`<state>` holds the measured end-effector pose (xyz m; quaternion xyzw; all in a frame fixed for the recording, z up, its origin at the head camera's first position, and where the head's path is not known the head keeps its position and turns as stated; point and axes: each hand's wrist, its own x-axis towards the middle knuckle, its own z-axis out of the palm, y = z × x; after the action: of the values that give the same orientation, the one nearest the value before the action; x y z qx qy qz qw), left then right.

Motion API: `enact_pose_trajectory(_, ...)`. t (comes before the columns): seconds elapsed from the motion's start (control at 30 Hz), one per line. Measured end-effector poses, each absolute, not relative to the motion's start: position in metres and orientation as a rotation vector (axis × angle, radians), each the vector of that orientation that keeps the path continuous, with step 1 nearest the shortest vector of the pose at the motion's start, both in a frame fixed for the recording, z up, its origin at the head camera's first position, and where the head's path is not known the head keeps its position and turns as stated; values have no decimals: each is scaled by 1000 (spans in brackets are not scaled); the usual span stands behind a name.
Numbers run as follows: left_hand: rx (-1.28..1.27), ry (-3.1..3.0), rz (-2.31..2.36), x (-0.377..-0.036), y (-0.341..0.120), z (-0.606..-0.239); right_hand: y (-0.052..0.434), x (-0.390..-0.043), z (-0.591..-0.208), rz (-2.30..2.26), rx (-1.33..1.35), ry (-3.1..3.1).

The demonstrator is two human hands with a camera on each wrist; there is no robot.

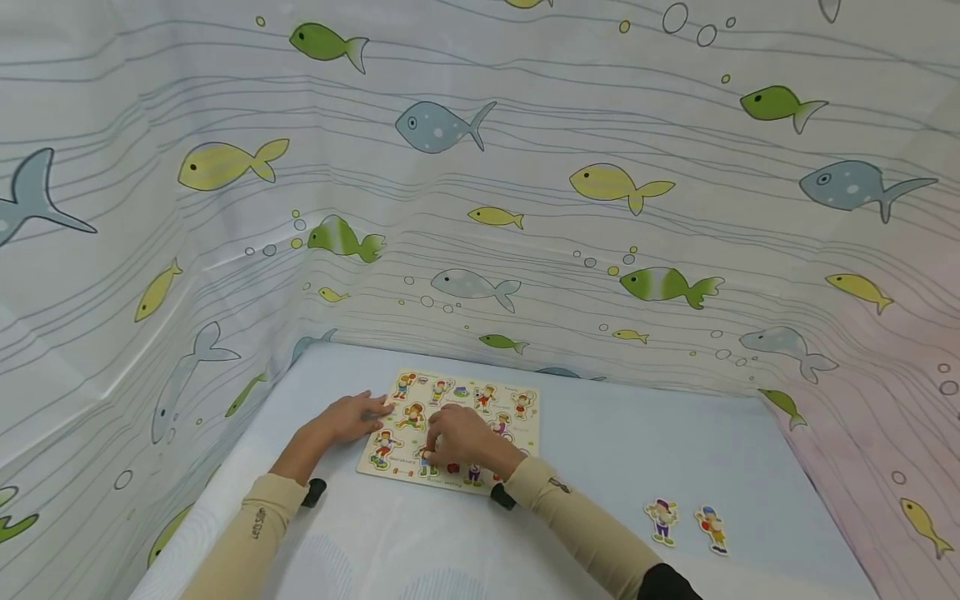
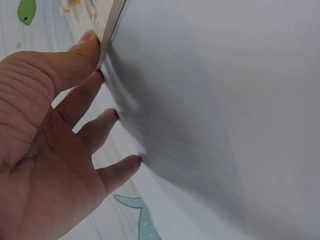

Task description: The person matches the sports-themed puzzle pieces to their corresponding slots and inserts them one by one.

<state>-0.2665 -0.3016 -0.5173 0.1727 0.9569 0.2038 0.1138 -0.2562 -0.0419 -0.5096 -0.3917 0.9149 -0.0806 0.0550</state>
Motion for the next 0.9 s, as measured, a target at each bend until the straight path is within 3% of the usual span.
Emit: enact_pose_trajectory(0.9,543,2809,609,-265,-300,-514,36,-238,-500,-416,-1274,2753)
